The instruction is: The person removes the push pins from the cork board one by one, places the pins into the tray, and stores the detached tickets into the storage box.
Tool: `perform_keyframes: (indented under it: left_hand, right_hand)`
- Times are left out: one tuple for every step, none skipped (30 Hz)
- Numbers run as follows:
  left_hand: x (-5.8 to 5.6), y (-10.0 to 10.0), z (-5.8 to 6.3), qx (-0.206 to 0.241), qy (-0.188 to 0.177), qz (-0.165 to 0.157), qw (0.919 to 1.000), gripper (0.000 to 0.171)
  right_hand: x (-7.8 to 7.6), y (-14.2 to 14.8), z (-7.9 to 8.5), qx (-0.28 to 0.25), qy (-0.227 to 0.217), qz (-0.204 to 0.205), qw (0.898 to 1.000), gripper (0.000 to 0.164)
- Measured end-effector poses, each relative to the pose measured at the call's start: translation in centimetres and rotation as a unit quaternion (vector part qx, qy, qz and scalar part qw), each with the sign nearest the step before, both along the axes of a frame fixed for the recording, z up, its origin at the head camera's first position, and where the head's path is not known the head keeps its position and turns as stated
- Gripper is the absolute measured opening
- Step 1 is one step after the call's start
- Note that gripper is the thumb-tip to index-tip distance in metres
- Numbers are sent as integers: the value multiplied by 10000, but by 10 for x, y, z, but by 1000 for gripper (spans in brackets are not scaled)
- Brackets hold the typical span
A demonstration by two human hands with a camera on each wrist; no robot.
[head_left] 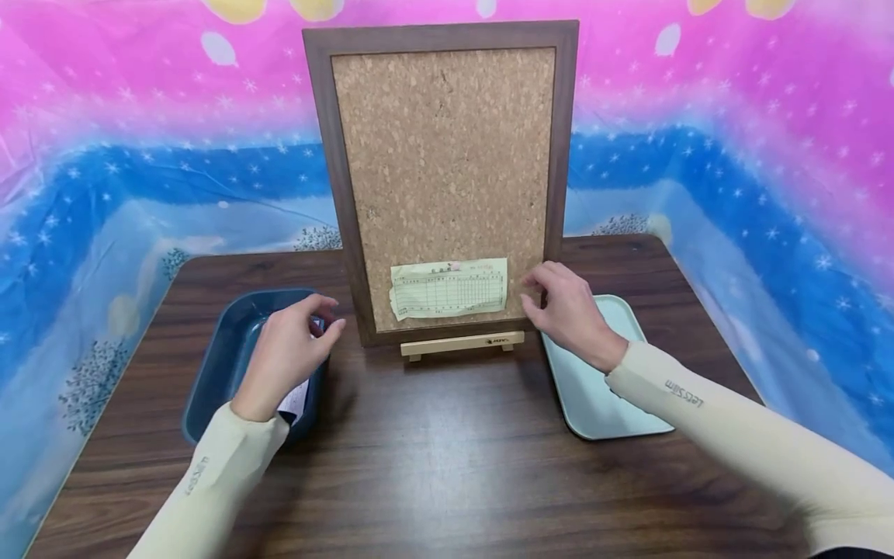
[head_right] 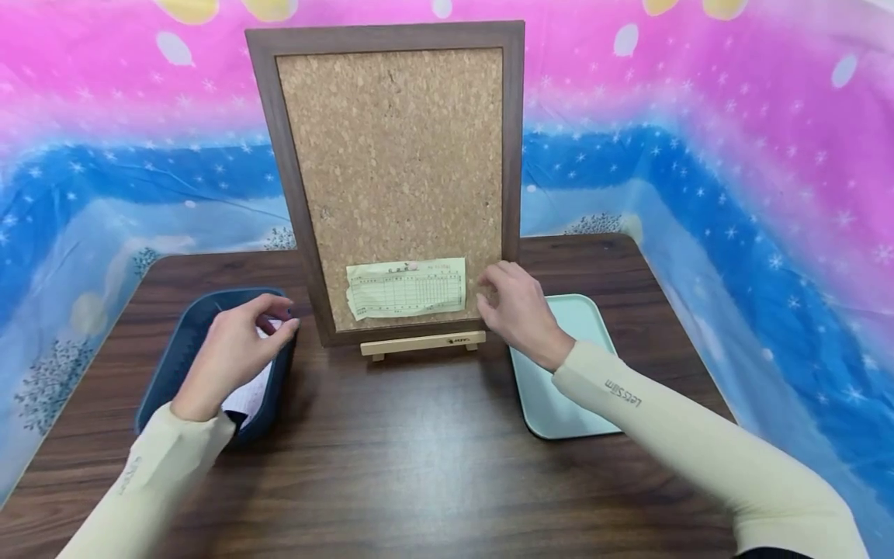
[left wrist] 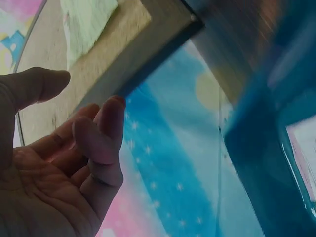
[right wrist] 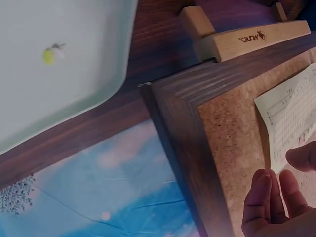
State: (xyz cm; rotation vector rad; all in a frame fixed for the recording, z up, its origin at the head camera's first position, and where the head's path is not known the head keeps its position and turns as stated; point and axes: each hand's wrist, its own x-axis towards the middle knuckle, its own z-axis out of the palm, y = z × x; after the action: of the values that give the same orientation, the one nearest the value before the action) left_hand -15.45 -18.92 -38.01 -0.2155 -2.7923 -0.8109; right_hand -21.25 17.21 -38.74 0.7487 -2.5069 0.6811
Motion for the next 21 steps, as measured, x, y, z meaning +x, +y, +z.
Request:
perform_keyframes:
  left_hand:
    - [-3, 5, -1, 57, -6, -34, 10000, 28]
    - [-5, 10, -2, 96, -23, -64, 9999, 29]
    - [-7, 14, -2, 136, -43, -72, 9999, 30]
    - [-9, 19, -3, 170, -39, -81, 9998, 30]
    - [-11, 23, -3, 197, -24, -84, 9998, 30]
    - [-13, 27, -3, 214, 14, -84, 9997, 30]
    - [-15, 30, -3, 239, 72, -73, 9997, 29]
    - [-17, 33, -3, 248, 138, -63, 9996, 29]
    - [-19, 37, -3, 294, 204, -71, 9993, 28]
    - [-21, 40, -3, 326, 270, -82, 9991, 28]
    - [-22, 43, -3, 370, 323, -90, 9988, 27]
    - [-24, 46, -4, 411, 374, -102, 9984, 27]
    - [-26, 49, -4, 461, 409, -122, 9980, 27]
    - [-27, 52, -4, 507, 441, -131, 9977, 27]
    - [-28, 55, -4, 559, 471, -142, 9972, 26]
    - [-29, 57, -5, 580, 502, -117, 9970, 25]
    - [-30, 59, -5, 620, 544, -91, 9965, 24]
    - [-30, 61, -5, 629, 589, -53, 9963, 24]
    - [-31, 62, -6, 627, 631, -3, 9960, 22]
    - [-31, 63, -7, 622, 668, 45, 9958, 22]
    - [-32, 64, -7, 624, 703, 75, 9955, 21]
  right_hand:
    - [-1, -2, 1, 3, -15, 1, 10000, 10]
    - [-2, -5, 2, 7, -18, 4, 10000, 10]
    - [-3, -7, 2, 16, -6, 5, 10000, 10]
    - [-4, -9, 3, 6, 9, 10, 10000, 11]
    - [-5, -11, 3, -17, 27, 31, 10000, 11]
    - [-5, -12, 4, -37, 54, 45, 10000, 11]
    - [-6, -15, 4, -54, 81, 67, 9999, 11]
    - [-7, -17, 4, -74, 102, 89, 9999, 12]
    - [-8, -19, 5, -93, 114, 115, 9998, 12]
    - [-9, -21, 5, -106, 120, 133, 9998, 12]
    - [-10, -23, 6, -117, 109, 152, 9998, 12]
    - [-11, -25, 7, -102, 99, 163, 9998, 12]
    - [-12, -27, 7, -86, 78, 185, 9998, 12]
    - [-13, -29, 8, -60, 63, 206, 9998, 11]
    - [-14, -31, 9, -16, 64, 219, 9997, 11]
    - [-15, -33, 10, 28, 63, 235, 9997, 11]
    - [-16, -34, 12, 78, 82, 272, 9996, 10]
    - [-18, -36, 14, 120, 101, 322, 9994, 10]
    - [-19, -37, 15, 154, 124, 361, 9992, 10]
    - [-20, -38, 17, 194, 162, 390, 9989, 10]
    - [-22, -40, 19, 230, 200, 410, 9987, 10]
